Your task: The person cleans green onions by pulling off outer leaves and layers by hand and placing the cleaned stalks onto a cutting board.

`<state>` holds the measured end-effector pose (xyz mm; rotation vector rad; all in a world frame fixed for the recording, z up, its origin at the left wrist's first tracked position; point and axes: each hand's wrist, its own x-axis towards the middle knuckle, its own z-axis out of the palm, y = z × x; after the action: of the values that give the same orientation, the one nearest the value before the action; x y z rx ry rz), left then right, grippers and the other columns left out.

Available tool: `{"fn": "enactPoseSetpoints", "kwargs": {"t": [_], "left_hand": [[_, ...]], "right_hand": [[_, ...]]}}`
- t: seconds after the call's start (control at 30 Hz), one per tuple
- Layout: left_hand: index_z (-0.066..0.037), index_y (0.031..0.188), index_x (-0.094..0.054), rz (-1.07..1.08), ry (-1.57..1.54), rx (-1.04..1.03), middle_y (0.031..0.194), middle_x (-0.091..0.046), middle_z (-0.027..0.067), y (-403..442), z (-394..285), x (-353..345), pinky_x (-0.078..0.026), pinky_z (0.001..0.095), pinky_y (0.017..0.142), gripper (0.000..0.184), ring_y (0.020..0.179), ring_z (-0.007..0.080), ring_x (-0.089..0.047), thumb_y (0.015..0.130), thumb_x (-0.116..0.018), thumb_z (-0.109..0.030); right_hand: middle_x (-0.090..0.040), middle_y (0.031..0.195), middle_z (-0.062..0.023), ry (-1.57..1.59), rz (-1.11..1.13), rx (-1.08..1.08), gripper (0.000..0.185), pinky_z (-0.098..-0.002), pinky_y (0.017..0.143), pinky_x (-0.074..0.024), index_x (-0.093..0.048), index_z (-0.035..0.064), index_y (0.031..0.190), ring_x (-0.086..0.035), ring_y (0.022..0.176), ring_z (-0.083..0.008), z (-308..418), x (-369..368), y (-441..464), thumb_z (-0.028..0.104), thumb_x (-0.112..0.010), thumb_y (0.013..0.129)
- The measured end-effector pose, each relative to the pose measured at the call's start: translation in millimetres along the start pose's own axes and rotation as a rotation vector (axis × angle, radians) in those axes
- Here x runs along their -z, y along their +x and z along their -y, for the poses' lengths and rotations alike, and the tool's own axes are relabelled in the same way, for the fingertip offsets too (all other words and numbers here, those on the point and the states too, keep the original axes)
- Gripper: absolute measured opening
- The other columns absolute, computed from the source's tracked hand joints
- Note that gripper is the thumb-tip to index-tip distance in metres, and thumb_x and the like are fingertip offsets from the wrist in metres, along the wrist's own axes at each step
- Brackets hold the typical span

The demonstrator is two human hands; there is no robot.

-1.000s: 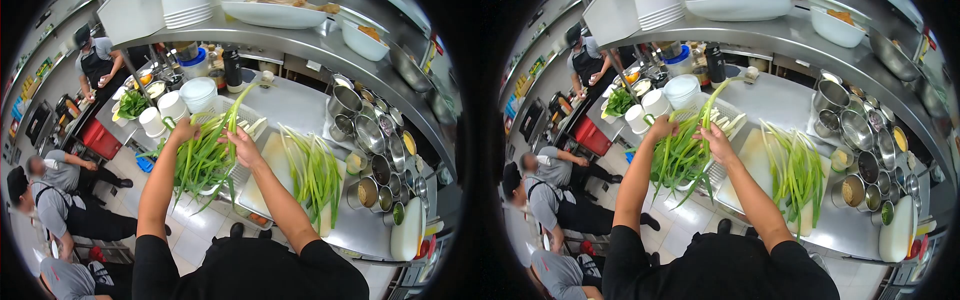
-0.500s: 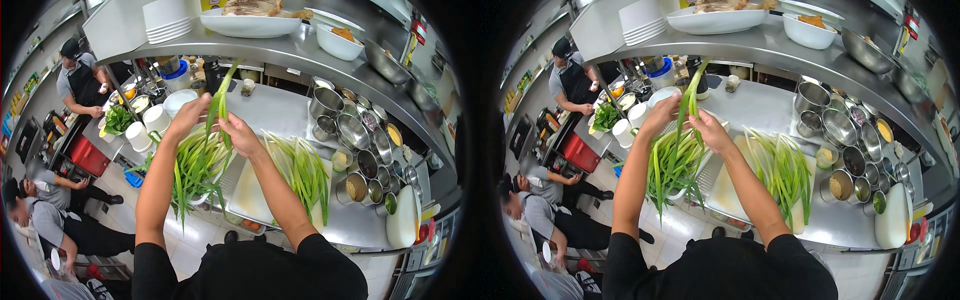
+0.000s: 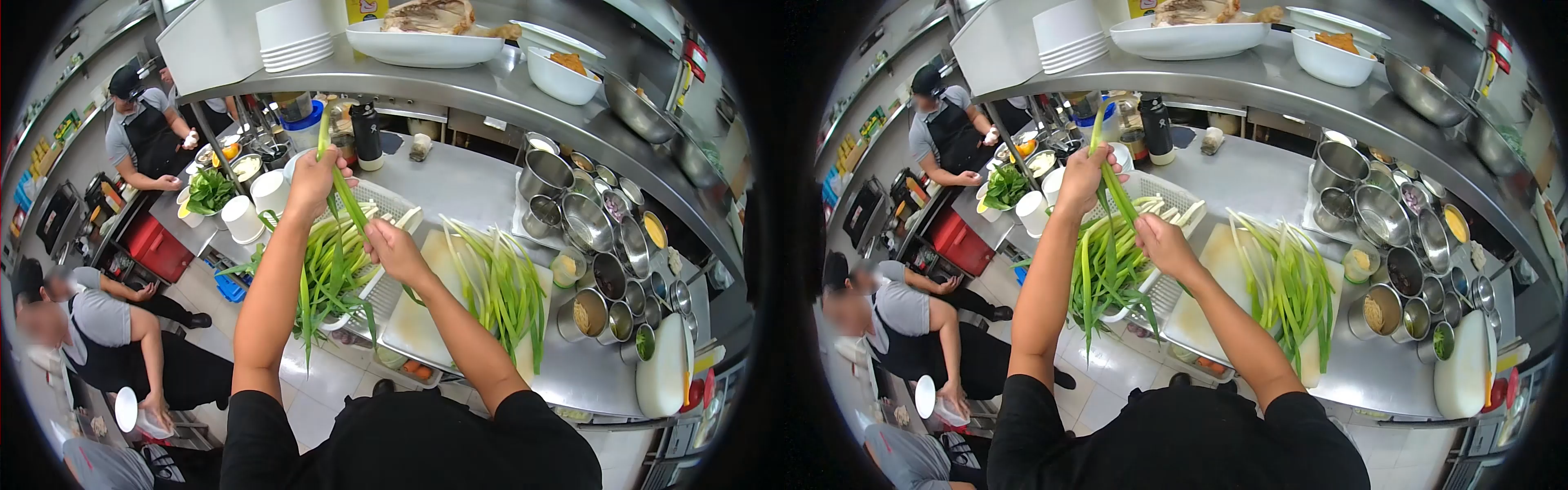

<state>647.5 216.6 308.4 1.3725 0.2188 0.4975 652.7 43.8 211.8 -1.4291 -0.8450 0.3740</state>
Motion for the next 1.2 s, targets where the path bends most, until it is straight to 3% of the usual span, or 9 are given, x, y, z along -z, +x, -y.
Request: {"fn": "enactPoseSetpoints", "kwargs": {"t": [0.2,0.43,0.6,0.7,0.83,0.97,1.0,1.07,1.2], "left_hand": [[-0.001,0.092,-0.051,-0.093,0.012,-0.031,0.075,-0.051,0.0025,-10.3,-16.1,33.2,-0.058,0.0356,0.065,0.02,0.066,0.0139,-0.056,0.097,-0.046,-0.02],[-0.001,0.091,-0.05,-0.237,-0.084,-0.131,0.072,-0.047,0.0029,-20.2,-35.4,75.1,-0.052,0.0354,0.068,0.017,0.065,0.0147,-0.051,0.094,-0.047,-0.017],[-0.003,0.098,-0.045,-0.134,-0.436,-0.11,0.079,-0.047,0.0039,-36.3,-58.7,92.7,-0.047,0.0383,0.078,0.022,0.076,0.0168,-0.05,0.097,-0.032,-0.02],[-0.002,0.101,-0.046,-0.032,-0.539,-0.236,0.081,-0.047,0.0044,-47.5,-67.2,89.2,-0.046,0.0368,0.078,0.023,0.076,0.0167,-0.05,0.097,-0.034,-0.021],[-0.001,0.108,-0.045,0.105,-0.587,-0.401,0.083,-0.044,0.0034,-66.4,-77.9,75.8,-0.043,0.0293,0.07,0.03,0.076,0.0139,-0.045,0.101,-0.033,-0.027],[-0.002,0.106,-0.046,-0.029,-0.557,-0.499,0.08,-0.042,0.0024,-79.4,-81.3,48.2,-0.04,0.0277,0.062,0.029,0.07,0.0125,-0.042,0.102,-0.033,-0.027],[-0.002,0.106,-0.046,-0.028,-0.556,-0.51,0.08,-0.042,0.0024,-79.5,-80.6,44.3,-0.04,0.0277,0.062,0.029,0.07,0.0125,-0.042,0.102,-0.033,-0.027],[-0.003,0.105,-0.045,-0.143,-0.502,-0.564,0.079,-0.043,0.0018,-78.2,-77.2,38.4,-0.041,0.0276,0.062,0.026,0.069,0.0123,-0.043,0.101,-0.035,-0.027],[-0.006,0.101,-0.045,-0.175,-0.431,-0.475,0.08,-0.045,0.0018,-72.1,-67.8,17.0,-0.042,0.0278,0.061,0.021,0.071,0.0127,-0.045,0.1,-0.039,-0.027]], "right_hand": [[-0.056,0.073,-0.0009,-0.02,0.139,-0.049,0.031,-0.0229,0.059,-0.0444,-0.054,0.0031,0.086,-0.051,0.059,-0.0074,-6.2,0.4,-30.6,0.027,-0.042,0.1],[-0.058,0.076,0.0001,0.298,0.431,-0.291,0.028,-0.0202,0.057,-0.0419,-0.058,-0.0011,0.094,-0.047,0.058,-0.0057,-12.0,32.5,-65.8,0.024,-0.046,0.098],[-0.057,0.076,0.0006,0.24,0.512,-0.328,0.028,-0.0204,0.059,-0.0417,-0.059,-0.0011,0.098,-0.048,0.061,-0.0065,-9.4,59.9,-85.3,0.024,-0.047,0.097],[-0.055,0.073,0.0015,0.14,0.52,-0.272,0.028,-0.0205,0.059,-0.0406,-0.059,0.001,0.092,-0.047,0.062,-0.0068,-6.3,69.4,-91.7,0.026,-0.047,0.097],[-0.05,0.068,0.0018,0.059,0.308,-0.278,0.029,-0.0201,0.056,-0.0368,-0.057,0.0037,0.084,-0.044,0.06,-0.0062,-0.5,79.0,-100.9,0.027,-0.046,0.098],[-0.046,0.066,0.0032,0.284,-0.015,-0.169,0.028,-0.0197,0.052,-0.032,-0.054,0.0052,0.081,-0.039,0.057,-0.0049,-25.9,79.7,-102.9,0.027,-0.046,0.098],[-0.046,0.066,0.0032,0.282,-0.009,-0.159,0.028,-0.0197,0.052,-0.032,-0.054,0.0052,0.081,-0.039,0.057,-0.0049,-35.2,80.4,-102.2,0.027,-0.046,0.098],[-0.045,0.066,0.0035,0.526,-0.266,-0.1,0.027,-0.0191,0.051,-0.029,-0.053,0.0059,0.082,-0.035,0.056,-0.004,-47.1,83.0,-99.9,0.026,-0.048,0.098],[-0.047,0.069,0.0026,0.485,-0.319,-0.158,0.022,-0.0209,0.053,-0.0345,-0.054,0.0039,0.085,-0.042,0.059,-0.0062,-28.4,88.4,-93.7,0.023,-0.052,0.096]]}}
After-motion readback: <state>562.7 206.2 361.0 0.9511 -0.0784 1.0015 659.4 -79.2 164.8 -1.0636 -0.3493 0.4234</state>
